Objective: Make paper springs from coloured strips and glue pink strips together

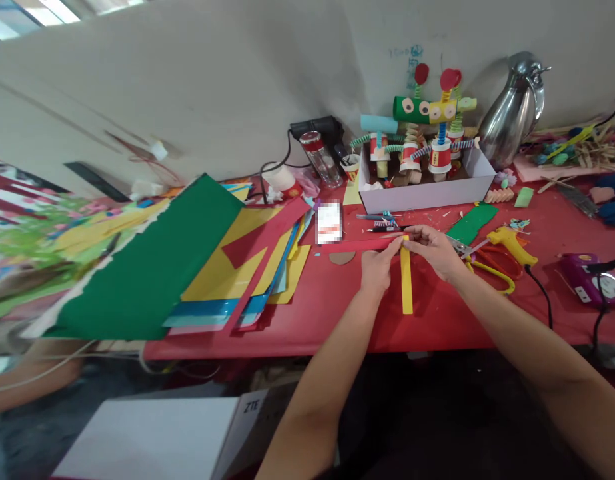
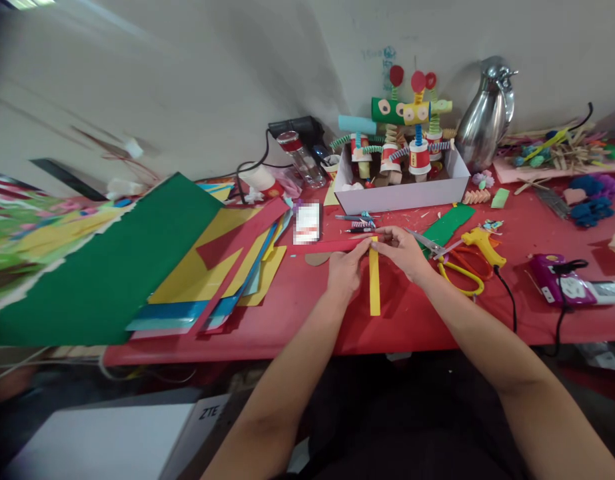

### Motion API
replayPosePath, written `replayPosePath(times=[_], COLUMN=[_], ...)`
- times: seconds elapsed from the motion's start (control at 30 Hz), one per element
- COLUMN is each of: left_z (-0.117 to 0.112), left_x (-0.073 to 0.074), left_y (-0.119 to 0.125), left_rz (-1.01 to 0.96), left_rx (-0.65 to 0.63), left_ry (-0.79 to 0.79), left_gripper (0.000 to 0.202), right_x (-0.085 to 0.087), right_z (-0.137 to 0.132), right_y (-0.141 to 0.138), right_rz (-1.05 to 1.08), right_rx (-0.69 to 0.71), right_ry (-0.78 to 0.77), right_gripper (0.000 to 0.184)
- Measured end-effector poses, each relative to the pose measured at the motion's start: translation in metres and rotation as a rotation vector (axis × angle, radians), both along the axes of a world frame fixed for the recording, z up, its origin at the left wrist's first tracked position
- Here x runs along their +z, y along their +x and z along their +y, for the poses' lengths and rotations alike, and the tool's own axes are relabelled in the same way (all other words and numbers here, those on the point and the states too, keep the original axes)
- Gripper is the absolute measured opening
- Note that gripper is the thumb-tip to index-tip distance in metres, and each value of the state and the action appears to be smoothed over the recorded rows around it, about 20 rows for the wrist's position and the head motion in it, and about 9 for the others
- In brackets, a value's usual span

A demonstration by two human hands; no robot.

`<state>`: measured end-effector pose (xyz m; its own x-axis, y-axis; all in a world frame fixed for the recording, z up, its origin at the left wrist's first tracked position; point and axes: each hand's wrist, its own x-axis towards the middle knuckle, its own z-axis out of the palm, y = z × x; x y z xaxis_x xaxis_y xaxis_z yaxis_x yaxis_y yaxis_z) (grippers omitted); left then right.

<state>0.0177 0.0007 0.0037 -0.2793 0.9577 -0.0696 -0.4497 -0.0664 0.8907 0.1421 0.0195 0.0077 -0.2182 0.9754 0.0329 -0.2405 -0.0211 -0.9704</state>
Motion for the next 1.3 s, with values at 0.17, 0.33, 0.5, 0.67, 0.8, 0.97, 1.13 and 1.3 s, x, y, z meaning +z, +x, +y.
replayPosePath(times=[0.17, 0.33, 0.5, 0.67, 0.8, 0.97, 1.13, 1.3], left_z=[-0.003, -0.002, -0.001, 0.0, 0.002, 0.006, 0.004, -0.003], left_x=[0.003, 0.004, 0.002, 0.001, 0.001, 0.002, 0.0, -0.008], left_y=[0.001, 0.001, 0.0, -0.003, -0.008, -0.016, -0.012, 0.005], left_rz=[0.002, -0.057, -0.045, 0.007, 0.037, -0.086, -0.047, 0.18], left_rx=[-0.005, -0.071, -0.047, -0.05, -0.088, -0.243, -0.34, -0.259], left_ry=[0.001, 0.008, 0.02, 0.04, 0.043, -0.032, 0.0, 0.126], left_gripper=[0.023, 0.028, 0.026, 0.026, 0.036, 0.034, 0.034, 0.047], right_x=[-0.002, -0.004, -0.003, 0.004, 0.008, 0.008, 0.001, -0.009], right_z=[0.002, 0.003, 0.001, -0.002, -0.001, 0.001, 0.002, 0.001], right_y=[-0.001, -0.001, -0.002, 0.002, 0.006, 0.006, 0.001, -0.009], right_rz=[-0.036, -0.08, -0.114, -0.071, -0.057, 0.072, 0.205, 0.22], right_rx=[0.009, -0.062, -0.085, -0.011, 0.047, 0.012, -0.123, -0.247], right_ry=[0.001, 0.099, 0.148, 0.032, -0.107, -0.15, -0.136, -0.098], right_gripper=[0.032, 0.034, 0.035, 0.032, 0.034, 0.038, 0.038, 0.041])
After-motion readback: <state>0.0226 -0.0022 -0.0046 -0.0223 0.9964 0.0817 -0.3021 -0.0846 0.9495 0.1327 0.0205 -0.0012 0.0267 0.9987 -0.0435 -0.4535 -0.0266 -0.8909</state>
